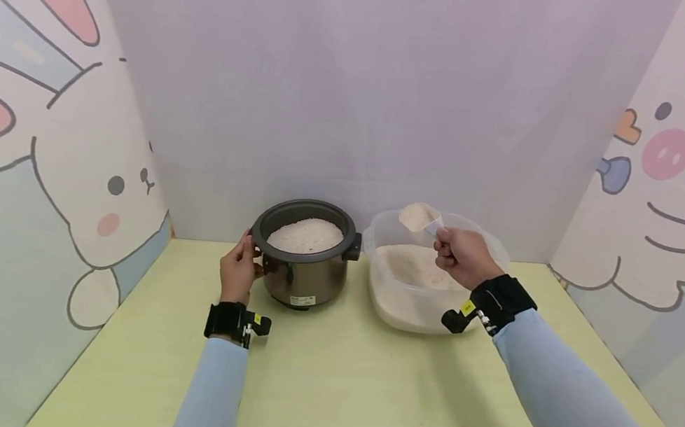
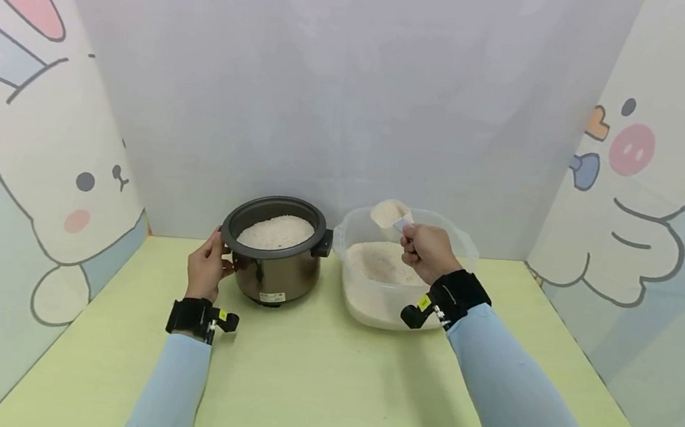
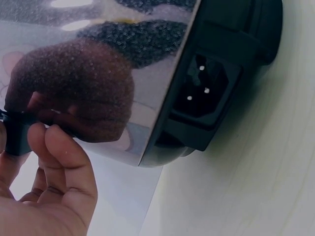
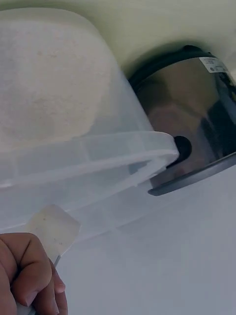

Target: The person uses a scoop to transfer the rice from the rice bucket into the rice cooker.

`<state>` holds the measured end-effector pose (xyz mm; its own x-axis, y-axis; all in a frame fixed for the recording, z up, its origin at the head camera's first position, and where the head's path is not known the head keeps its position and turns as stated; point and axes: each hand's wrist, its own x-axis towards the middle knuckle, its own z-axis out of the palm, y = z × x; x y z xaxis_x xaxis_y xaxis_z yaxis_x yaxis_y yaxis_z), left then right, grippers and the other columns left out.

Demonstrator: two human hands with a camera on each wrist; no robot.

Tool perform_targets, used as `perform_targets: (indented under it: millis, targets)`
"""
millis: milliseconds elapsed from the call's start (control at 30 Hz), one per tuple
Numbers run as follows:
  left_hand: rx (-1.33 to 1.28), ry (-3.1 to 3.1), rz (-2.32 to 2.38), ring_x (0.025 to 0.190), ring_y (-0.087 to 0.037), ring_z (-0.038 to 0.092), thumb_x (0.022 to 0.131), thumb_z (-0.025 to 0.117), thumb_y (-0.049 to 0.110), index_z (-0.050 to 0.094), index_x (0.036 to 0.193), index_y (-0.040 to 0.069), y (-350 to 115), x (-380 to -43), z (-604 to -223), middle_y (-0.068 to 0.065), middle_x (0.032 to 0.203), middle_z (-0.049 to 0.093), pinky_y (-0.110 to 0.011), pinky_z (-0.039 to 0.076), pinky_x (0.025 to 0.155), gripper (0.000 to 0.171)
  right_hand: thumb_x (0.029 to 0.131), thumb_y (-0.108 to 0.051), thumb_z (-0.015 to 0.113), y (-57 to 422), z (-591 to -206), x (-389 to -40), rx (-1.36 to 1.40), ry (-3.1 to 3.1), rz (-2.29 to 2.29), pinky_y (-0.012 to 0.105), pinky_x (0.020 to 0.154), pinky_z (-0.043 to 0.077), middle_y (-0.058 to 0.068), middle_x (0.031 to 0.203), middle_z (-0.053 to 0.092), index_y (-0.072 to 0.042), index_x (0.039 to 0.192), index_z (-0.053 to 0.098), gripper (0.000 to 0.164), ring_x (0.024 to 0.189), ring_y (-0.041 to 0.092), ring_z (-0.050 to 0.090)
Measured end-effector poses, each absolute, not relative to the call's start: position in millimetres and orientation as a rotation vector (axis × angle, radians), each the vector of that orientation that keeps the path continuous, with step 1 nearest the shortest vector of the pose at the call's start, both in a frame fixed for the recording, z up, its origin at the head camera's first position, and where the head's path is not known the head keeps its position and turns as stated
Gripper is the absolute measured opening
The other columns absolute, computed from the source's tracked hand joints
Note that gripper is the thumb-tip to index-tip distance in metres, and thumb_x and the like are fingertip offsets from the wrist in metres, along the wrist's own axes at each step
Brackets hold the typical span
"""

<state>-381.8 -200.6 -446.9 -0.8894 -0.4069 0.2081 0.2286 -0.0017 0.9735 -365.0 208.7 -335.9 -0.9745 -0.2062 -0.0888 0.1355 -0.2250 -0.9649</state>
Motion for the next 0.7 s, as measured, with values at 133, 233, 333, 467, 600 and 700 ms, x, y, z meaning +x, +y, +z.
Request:
perform_targets:
  millis: [133, 233, 333, 467, 600, 700]
  targets:
    - [0.186, -1.856, -1.937, 0.056, -0.008, 0.053, 0.104, 0.052, 0.048, 0.057, 0.148, 0.021, -201, -382, -446, -0.014, 0.098, 0.06, -0.019, 0.055, 0.057, 0.052, 0.113, -0.017, 0.037, 194, -323, -363, -0.069, 1.805, -2.351, 0.025, 0.057, 0.025, 0.001, 0.083, 0.04, 0.002, 0.126, 0.038, 0.022, 0.063, 0.01, 0.027]
    - [0.192, -1.855, -1.942, 0.055, -0.008, 0.054, 0.104, 0.052, 0.048, 0.058, 0.147, 0.02, -202, -383, -446, -0.014, 0.098, 0.061, -0.019, 0.055, 0.057, 0.052, 0.113, -0.015, 0.038, 181, -315, -362, -0.061, 1.784, -2.392, 0.023, 0.056, 0.025, 0.001, 0.083, 0.039, 0.001, 0.121, 0.04, 0.019, 0.063, 0.01, 0.028]
    - [0.197, -1.85, -1.948, 0.055, -0.008, 0.054, 0.104, 0.053, 0.046, 0.059, 0.147, 0.02, -202, -382, -447, -0.012, 0.096, 0.061, -0.019, 0.055, 0.056, 0.05, 0.112, -0.014, 0.04, 168, -310, -361, -0.059, 1.774, -2.422, 0.023, 0.055, 0.025, 0.001, 0.083, 0.039, 0.003, 0.123, 0.041, 0.02, 0.063, 0.009, 0.029]
    - [0.178, -1.844, -1.957, 0.055, -0.008, 0.054, 0.104, 0.053, 0.045, 0.058, 0.147, 0.021, -202, -382, -448, -0.01, 0.095, 0.061, -0.02, 0.055, 0.057, 0.049, 0.112, -0.015, 0.042, 152, -304, -361, -0.094, 1.789, -2.416, 0.023, 0.056, 0.025, 0.002, 0.085, 0.039, 0.003, 0.126, 0.041, 0.023, 0.065, 0.01, 0.028]
    - [0.176, -1.843, -1.953, 0.056, -0.008, 0.055, 0.104, 0.052, 0.046, 0.059, 0.147, 0.021, -202, -382, -446, -0.009, 0.094, 0.06, -0.02, 0.056, 0.057, 0.05, 0.112, -0.016, 0.043, 139, -301, -362, -0.143, 1.828, -2.382, 0.023, 0.055, 0.025, 0.003, 0.084, 0.039, 0.004, 0.126, 0.045, 0.024, 0.065, 0.01, 0.028]
    - [0.183, -1.847, -1.947, 0.056, -0.009, 0.055, 0.103, 0.053, 0.047, 0.059, 0.146, 0.022, -202, -381, -444, -0.008, 0.094, 0.06, -0.021, 0.056, 0.058, 0.05, 0.112, -0.016, 0.043, 131, -301, -362, -0.189, 1.871, -2.341, 0.023, 0.054, 0.025, 0.003, 0.084, 0.041, 0.004, 0.132, 0.048, 0.029, 0.063, 0.01, 0.029]
